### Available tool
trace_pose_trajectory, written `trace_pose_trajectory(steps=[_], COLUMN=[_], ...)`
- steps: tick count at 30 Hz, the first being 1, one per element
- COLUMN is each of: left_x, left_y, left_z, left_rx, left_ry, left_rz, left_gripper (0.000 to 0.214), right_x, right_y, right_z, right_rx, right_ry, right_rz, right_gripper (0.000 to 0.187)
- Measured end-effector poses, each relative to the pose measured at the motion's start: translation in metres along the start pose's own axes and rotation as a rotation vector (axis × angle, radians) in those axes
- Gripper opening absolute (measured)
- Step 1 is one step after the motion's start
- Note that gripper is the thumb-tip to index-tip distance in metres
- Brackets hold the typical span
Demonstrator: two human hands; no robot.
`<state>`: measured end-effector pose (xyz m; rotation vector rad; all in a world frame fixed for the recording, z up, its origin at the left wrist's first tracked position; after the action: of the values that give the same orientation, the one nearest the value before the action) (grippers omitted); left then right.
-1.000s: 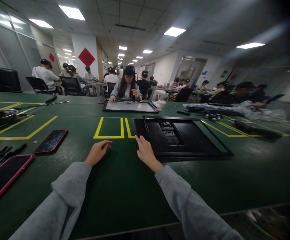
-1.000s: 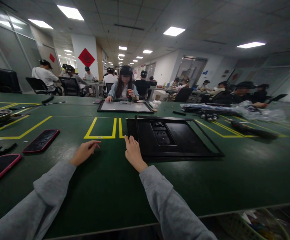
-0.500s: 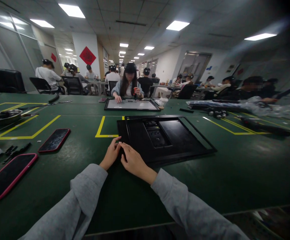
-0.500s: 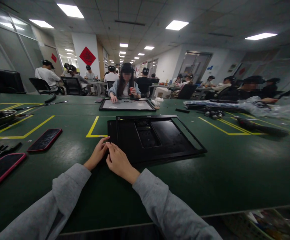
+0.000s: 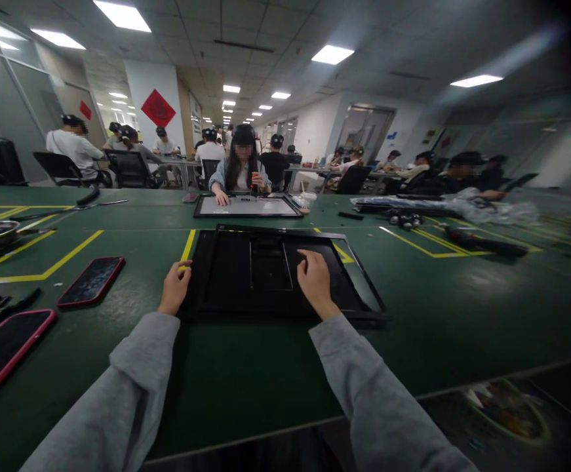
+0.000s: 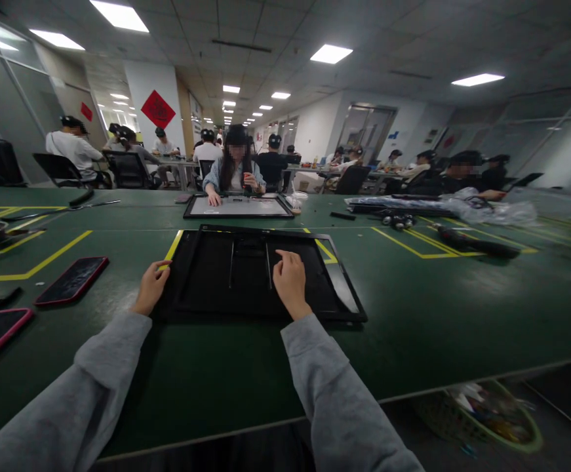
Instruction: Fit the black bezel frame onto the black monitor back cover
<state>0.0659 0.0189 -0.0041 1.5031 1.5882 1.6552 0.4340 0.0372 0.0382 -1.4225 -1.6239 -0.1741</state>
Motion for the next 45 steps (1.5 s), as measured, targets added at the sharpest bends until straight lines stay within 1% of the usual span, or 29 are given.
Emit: trace_pose_trajectory(steps=[3,6,8,10,14,16,19,21,24,29,33,37,41,45], left_x=[0.012,0.020,0.023,0.024,0.021,0.019,0.017,0.017,0.019,0.023,0.024,0.021,0.019,0.018], left_y=[-0.019,-0.037,-0.046,-0.049,-0.040,-0.033,-0.028,-0.028,-0.032,-0.029,-0.019,-0.012,-0.010,-0.009], left_z=[-0.032,-0.052,-0.058,-0.059,-0.056,-0.054,-0.049,-0.047,-0.048,-0.055,-0.062,-0.064,-0.063,-0.062], left_rx=[0.028,0.067,0.109,0.171,0.441,0.542,0.551,0.557,0.630,0.677,0.746,0.807,0.783,0.753], left_ry=[0.001,0.020,0.037,0.051,0.078,0.027,-0.113,-0.155,-0.132,-0.107,-0.109,-0.069,-0.030,-0.016], left_rz=[-0.034,-0.028,-0.022,-0.008,0.095,0.141,0.194,0.215,0.229,0.262,0.238,0.186,0.183,0.171], left_gripper=[0.051,0.052,0.052,0.049,0.040,0.042,0.055,0.062,0.064,0.054,0.050,0.048,0.050,0.049], right_x=[0.009,0.009,0.008,0.007,0.009,0.010,0.008,0.008,0.009,0.014,0.013,0.010,0.010,0.010], right_y=[0.046,0.073,0.082,0.088,0.100,0.104,0.107,0.107,0.103,0.094,0.089,0.085,0.086,0.088], right_z=[-0.011,-0.015,-0.015,-0.014,-0.007,-0.002,0.003,0.004,0.002,-0.002,0.002,0.009,0.012,0.012], right_rx=[-0.188,-0.380,-0.460,-0.482,-0.364,-0.310,-0.281,-0.266,-0.228,-0.174,-0.191,-0.225,-0.231,-0.226], right_ry=[0.032,0.032,-0.008,-0.072,-0.192,-0.209,-0.190,-0.171,-0.141,-0.090,-0.145,-0.231,-0.222,-0.201], right_rz=[0.144,0.303,0.378,0.444,0.574,0.577,0.526,0.501,0.485,0.464,0.469,0.477,0.471,0.471], right_gripper=[0.036,0.042,0.047,0.050,0.047,0.045,0.041,0.040,0.040,0.041,0.040,0.042,0.040,0.039])
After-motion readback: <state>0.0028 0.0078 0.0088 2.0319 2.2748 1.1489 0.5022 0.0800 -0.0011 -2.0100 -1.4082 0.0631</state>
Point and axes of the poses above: each hand's wrist, its own x-axis towards the middle knuckle, its own z-axis out of the palm, y = z × x, the point moved 1 cm from there along x, towards the middle knuckle, and after that the axes turned 8 degrees about z, right-handed, at the moved point
